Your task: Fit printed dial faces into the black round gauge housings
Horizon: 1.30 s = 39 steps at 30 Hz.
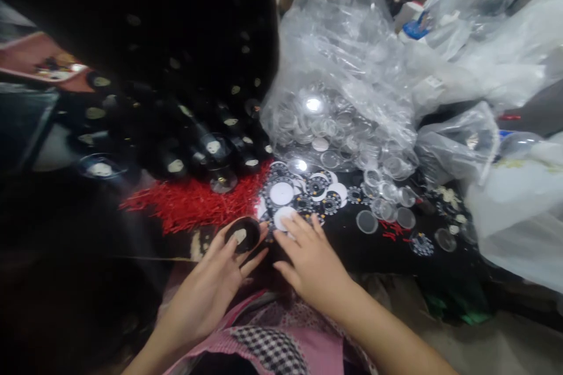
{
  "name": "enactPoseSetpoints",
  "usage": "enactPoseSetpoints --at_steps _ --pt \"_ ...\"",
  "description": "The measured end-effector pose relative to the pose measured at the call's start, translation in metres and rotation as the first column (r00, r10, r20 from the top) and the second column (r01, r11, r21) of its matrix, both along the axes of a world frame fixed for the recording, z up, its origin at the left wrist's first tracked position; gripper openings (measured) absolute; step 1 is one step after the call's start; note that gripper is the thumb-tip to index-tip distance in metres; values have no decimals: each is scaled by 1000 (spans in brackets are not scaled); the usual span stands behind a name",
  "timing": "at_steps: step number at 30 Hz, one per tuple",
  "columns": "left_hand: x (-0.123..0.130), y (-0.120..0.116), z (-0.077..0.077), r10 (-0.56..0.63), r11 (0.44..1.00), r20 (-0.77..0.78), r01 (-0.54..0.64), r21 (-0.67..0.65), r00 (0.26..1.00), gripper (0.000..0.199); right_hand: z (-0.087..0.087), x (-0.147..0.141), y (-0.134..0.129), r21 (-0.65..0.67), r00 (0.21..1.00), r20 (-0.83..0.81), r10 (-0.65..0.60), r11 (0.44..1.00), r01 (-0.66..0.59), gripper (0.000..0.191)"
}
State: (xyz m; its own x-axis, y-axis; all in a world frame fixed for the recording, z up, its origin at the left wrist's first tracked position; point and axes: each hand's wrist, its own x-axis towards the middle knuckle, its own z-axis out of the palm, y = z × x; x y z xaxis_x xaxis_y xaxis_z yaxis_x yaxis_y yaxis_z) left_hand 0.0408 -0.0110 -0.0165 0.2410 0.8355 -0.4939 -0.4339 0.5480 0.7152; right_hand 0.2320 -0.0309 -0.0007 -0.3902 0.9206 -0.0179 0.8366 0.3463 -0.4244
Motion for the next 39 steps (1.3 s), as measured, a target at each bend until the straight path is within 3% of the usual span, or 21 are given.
enactPoseSetpoints --at_steps 6,11,15,17,20,26,30,39 --pt "36 35 2 108 994 94 -110 15 990 28 -12 17 47 39 1000 -17 23 999 -23 41" --pt "27 33 13 165 986 134 -161 -37 977 30 0 28 57 129 994 -108 27 992 -13 26" --pt "8 18 16 126 990 155 -116 -74 980 32 2 22 59 220 966 -148 -213 945 242 27" --pt "3 15 16 124 989 151 -110 -97 981 34 2 15 65 201 948 -34 -316 927 316 38" --pt "-1 15 15 116 986 146 -96 -139 982 35 4 8 74 157 923 115 -368 924 349 42" --pt "0 15 11 82 991 165 -62 -119 983 29 10 24 72 107 917 120 -381 923 369 56" --pt "2 15 9 81 992 150 -66 -104 985 29 7 31 69 88 901 137 -411 911 402 42" --pt "-2 11 9 92 991 132 -77 -113 987 34 5 38 70 209 943 -127 -306 921 327 21"
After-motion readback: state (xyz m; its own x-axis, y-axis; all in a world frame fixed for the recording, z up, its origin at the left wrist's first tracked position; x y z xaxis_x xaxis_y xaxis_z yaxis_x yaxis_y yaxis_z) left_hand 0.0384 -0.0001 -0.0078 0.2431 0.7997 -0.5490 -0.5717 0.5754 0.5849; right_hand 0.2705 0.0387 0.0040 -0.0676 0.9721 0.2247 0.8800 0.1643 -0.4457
